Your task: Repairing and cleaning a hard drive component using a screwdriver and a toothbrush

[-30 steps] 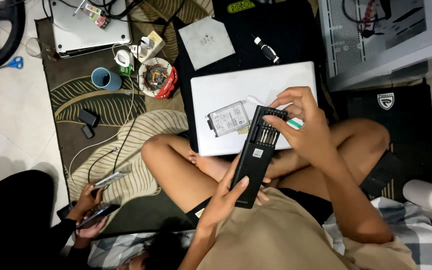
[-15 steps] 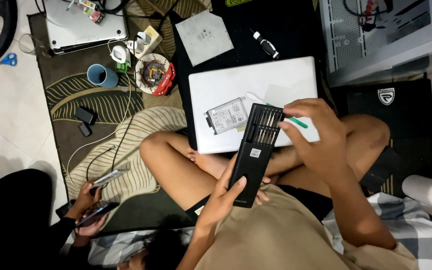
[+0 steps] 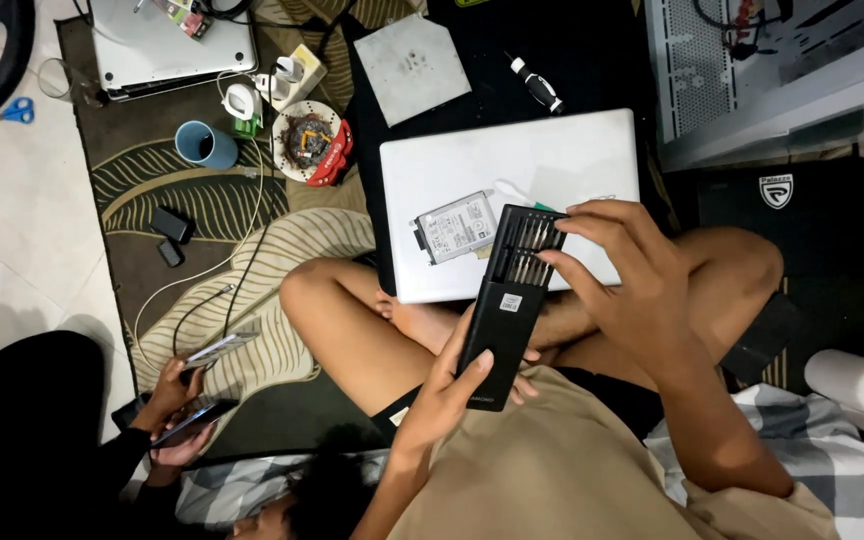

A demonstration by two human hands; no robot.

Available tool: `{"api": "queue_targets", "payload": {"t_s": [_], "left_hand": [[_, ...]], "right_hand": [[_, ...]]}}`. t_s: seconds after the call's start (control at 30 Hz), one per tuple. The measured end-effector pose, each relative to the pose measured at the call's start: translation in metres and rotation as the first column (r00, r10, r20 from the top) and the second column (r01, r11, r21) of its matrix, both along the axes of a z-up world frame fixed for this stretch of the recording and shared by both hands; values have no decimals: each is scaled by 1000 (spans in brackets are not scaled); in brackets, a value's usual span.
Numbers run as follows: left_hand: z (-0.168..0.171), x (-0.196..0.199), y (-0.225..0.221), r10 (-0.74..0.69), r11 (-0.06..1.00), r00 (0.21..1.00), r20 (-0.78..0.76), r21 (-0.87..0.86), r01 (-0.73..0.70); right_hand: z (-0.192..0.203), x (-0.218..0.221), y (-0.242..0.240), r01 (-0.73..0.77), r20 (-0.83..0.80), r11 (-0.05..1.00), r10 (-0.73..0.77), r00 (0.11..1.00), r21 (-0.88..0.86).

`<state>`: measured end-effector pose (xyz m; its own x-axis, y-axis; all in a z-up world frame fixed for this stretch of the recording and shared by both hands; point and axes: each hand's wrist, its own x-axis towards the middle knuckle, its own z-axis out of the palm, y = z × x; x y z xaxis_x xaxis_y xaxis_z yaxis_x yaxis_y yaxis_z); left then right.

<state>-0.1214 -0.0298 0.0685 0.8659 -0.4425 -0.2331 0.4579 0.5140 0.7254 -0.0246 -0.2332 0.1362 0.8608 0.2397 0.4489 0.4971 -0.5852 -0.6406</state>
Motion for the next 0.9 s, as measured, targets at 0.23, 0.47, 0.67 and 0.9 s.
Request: {"api": "queue_targets", "payload": {"t_s": [0.23, 0.47, 0.67, 0.9], "left_hand": [[-1, 0, 0, 2, 1000, 1000, 5, 12, -2], [2, 1, -1, -5, 1000, 1000, 6, 18, 5], [-1, -1, -1, -4, 1000, 1000, -1, 14, 4], [-2, -1, -2, -3, 1000, 1000, 2, 5, 3]], "right_hand": [[-2, -1, 1, 26, 19, 999, -25, 1000, -23], [-1, -1, 0, -45, -11, 997, 45, 999, -68], [-2, -1, 0, 3, -1, 998, -3, 1000, -65], [-4, -2, -2, -1, -19, 999, 0, 1000, -32]]}}
